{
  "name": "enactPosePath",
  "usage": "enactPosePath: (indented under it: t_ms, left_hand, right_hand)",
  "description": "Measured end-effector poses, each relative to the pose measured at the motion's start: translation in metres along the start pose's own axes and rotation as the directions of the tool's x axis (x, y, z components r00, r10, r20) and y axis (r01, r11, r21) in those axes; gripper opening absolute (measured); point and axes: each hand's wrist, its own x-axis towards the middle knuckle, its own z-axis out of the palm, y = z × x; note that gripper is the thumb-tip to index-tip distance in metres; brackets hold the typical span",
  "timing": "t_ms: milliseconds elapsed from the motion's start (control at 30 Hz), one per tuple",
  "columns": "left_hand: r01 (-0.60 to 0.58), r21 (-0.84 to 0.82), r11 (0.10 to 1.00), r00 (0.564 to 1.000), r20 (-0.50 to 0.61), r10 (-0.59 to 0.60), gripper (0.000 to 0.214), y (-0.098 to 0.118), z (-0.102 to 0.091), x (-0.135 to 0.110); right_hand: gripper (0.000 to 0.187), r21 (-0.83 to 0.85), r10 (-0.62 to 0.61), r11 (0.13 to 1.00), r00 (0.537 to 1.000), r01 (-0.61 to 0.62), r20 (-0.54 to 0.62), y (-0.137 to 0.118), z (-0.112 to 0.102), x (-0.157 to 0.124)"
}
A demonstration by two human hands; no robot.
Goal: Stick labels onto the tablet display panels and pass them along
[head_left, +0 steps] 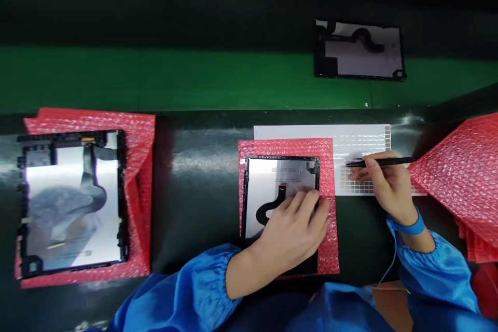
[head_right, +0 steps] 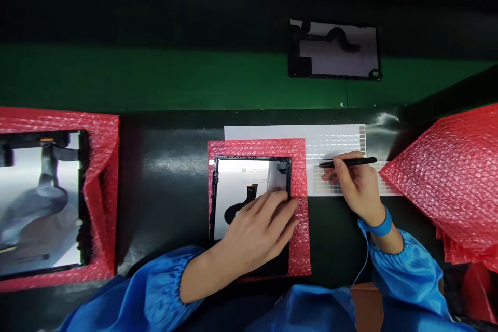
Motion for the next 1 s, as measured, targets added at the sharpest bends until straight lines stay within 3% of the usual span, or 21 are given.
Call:
enactPosePath:
  t_ms: [133, 233, 600, 667, 733, 800, 867, 1000]
  left_hand:
    - [-0.090, 0.105, 0.990, 0.985, 0.157, 0.073, 0.055, 0.005, 0.005, 0.020]
    - [-0.100, 0.154, 0.983, 0.976, 0.207, 0.067, 0.060, 0.006, 0.009, 0.023]
    - [-0.073, 0.082, 0.994, 0.981, 0.184, 0.056, 0.062, 0.004, 0.008, 0.024]
    - [-0.070, -0.025, 0.997, 0.990, 0.123, 0.072, 0.056, 0.000, 0.002, 0.022]
    - [-0.054, -0.181, 0.982, 0.999, -0.007, 0.054, 0.039, -0.009, -0.008, 0.014]
    - [0.022, -0.328, 0.944, 0.987, -0.142, -0.073, 0.023, -0.021, -0.020, 0.002]
    - [0.196, -0.421, 0.886, 0.939, -0.178, -0.292, 0.016, -0.038, -0.032, -0.015]
    - [0.585, -0.453, 0.672, 0.739, -0.043, -0.672, 0.014, -0.072, -0.045, -0.049]
  right_hand:
    - [0.027, -0.003, 0.008, 1.000, 0.999, -0.008, 0.033, -0.002, -0.001, 0.001]
    - [0.026, 0.009, 0.013, 1.000, 0.999, -0.014, 0.047, -0.003, -0.002, 0.002]
    - [0.033, 0.112, 0.088, 0.989, 0.995, -0.092, 0.045, -0.004, -0.002, 0.012]
    - [0.036, 0.159, 0.106, 0.981, 0.994, -0.108, 0.021, -0.005, -0.004, 0.014]
    - [0.037, 0.202, 0.114, 0.973, 0.993, -0.110, -0.009, -0.007, -0.006, 0.012]
    - [0.033, 0.228, 0.112, 0.969, 0.993, -0.100, -0.040, -0.012, -0.004, 0.004]
    - [0.027, 0.235, 0.106, 0.968, 0.993, -0.090, -0.059, -0.022, 0.006, -0.010]
    - [0.021, 0.238, 0.075, 0.969, 0.997, -0.069, -0.016, -0.052, 0.052, -0.039]
